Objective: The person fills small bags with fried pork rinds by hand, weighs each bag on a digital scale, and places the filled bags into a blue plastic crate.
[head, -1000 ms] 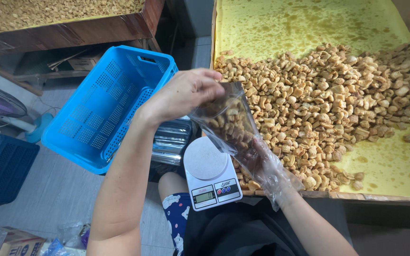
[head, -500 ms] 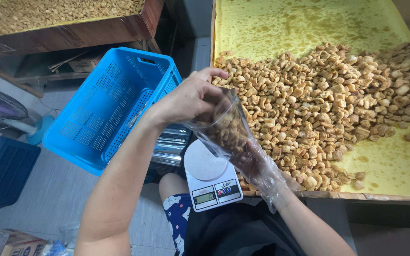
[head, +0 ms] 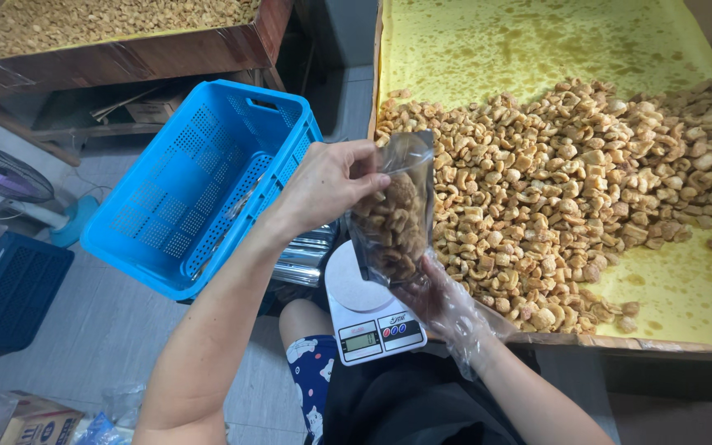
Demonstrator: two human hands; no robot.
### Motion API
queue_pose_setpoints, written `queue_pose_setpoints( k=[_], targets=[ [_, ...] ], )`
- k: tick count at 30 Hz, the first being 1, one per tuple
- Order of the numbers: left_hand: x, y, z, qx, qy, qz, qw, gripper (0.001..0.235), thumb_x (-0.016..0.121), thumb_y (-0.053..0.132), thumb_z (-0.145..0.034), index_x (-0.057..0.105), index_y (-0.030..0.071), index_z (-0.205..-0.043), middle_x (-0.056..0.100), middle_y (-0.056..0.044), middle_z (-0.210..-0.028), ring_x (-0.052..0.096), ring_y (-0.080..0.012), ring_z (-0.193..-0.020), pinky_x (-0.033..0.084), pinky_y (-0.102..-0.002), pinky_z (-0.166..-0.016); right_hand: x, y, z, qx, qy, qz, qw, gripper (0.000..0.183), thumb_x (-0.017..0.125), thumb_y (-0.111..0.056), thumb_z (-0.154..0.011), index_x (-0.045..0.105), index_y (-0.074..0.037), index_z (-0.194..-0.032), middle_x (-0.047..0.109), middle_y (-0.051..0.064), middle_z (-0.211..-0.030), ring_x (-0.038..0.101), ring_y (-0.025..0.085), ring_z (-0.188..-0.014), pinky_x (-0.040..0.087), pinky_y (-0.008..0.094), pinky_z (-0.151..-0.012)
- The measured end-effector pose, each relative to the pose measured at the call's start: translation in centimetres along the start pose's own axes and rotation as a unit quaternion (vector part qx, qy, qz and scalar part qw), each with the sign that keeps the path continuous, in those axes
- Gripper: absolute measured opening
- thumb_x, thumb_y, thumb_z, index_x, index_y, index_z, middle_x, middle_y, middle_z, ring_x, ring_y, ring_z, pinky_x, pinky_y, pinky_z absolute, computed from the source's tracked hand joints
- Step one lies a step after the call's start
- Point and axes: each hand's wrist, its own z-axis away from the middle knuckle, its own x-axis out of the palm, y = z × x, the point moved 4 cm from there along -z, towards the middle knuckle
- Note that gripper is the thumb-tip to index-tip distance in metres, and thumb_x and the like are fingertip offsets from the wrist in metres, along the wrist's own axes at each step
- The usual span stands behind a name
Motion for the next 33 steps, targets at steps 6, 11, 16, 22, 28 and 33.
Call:
queue_pose_setpoints(
  k=[6, 11, 16, 22, 28, 33],
  targets=[
    [-0.9, -1.1, 1.9, 0.028, -0.054, 0.140, 0.988, 0.019, 0.078, 0.021, -0.088, 0.070, 0.004, -0.088, 0.076, 0.000, -0.079, 0.067, -0.0049, -0.073, 0.056, -0.026, -0.063, 2.3, -5.1, 6.6, 0.069, 0.041, 0.561, 0.824, 0.058, 0.055, -0.049, -0.096, 0.063, -0.007, -0.135, 0.076, 0.017, -0.125, 0.073, 0.030, -0.115, 0.057, 0.040, -0.100],
    [3.2, -1.9, 4.6, 0.067, -0.201, 0.310, 0.927, 0.019, 0.080, 0.017, -0.090, 0.071, 0.001, -0.095, 0.076, 0.002, -0.091, 0.068, -0.0035, -0.084, 0.055, -0.023, -0.073, 8.3, -9.4, 9.2, -0.122, -0.120, 0.479, 0.861, 0.067, 0.074, -0.051, -0.086, 0.067, -0.002, -0.131, 0.073, 0.009, -0.122, 0.065, 0.024, -0.110, 0.053, 0.036, -0.089],
    [8.0, -3.8, 8.6, -0.037, -0.227, 0.314, 0.921, 0.024, 0.082, 0.018, -0.090, 0.067, 0.000, -0.085, 0.061, 0.001, -0.065, 0.052, -0.0039, -0.056, 0.039, -0.024, -0.048, 8.8, -7.7, 7.7, 0.038, 0.018, 0.713, 0.699, 0.061, 0.079, -0.047, -0.070, 0.078, -0.011, -0.119, 0.078, 0.011, -0.100, 0.066, 0.021, -0.089, 0.050, 0.033, -0.074],
    [10.1, -4.7, 12.9, -0.076, -0.100, 0.225, 0.966, 0.023, 0.079, 0.023, -0.088, 0.069, 0.002, -0.084, 0.068, 0.000, -0.065, 0.060, -0.0046, -0.058, 0.045, -0.024, -0.050, 9.7, -3.7, 8.3, -0.025, -0.197, 0.391, 0.899, 0.059, 0.081, -0.049, -0.077, 0.072, -0.011, -0.120, 0.076, 0.006, -0.114, 0.070, 0.014, -0.103, 0.054, 0.027, -0.091],
    [8.5, -5.4, 14.5, -0.175, -0.123, 0.132, 0.968, 0.029, 0.077, 0.035, -0.088, 0.077, 0.006, -0.085, 0.069, -0.003, -0.065, 0.060, -0.0093, -0.059, 0.046, -0.026, -0.055, 9.2, -4.2, 7.3, 0.050, 0.088, 0.849, 0.518, 0.057, 0.075, -0.061, -0.075, 0.078, -0.018, -0.113, 0.077, 0.010, -0.094, 0.072, 0.022, -0.084, 0.056, 0.037, -0.076],
    [7.7, -5.5, 14.2, -0.132, -0.213, 0.230, 0.941, 0.033, 0.077, 0.041, -0.085, 0.083, 0.010, -0.093, 0.074, -0.001, -0.073, 0.063, -0.0055, -0.067, 0.050, -0.025, -0.062, 9.7, -4.6, 8.4, 0.039, 0.091, 0.809, 0.579, 0.054, 0.075, -0.056, -0.074, 0.079, -0.016, -0.111, 0.079, 0.010, -0.091, 0.073, 0.023, -0.082, 0.055, 0.037, -0.075]
  ],
)
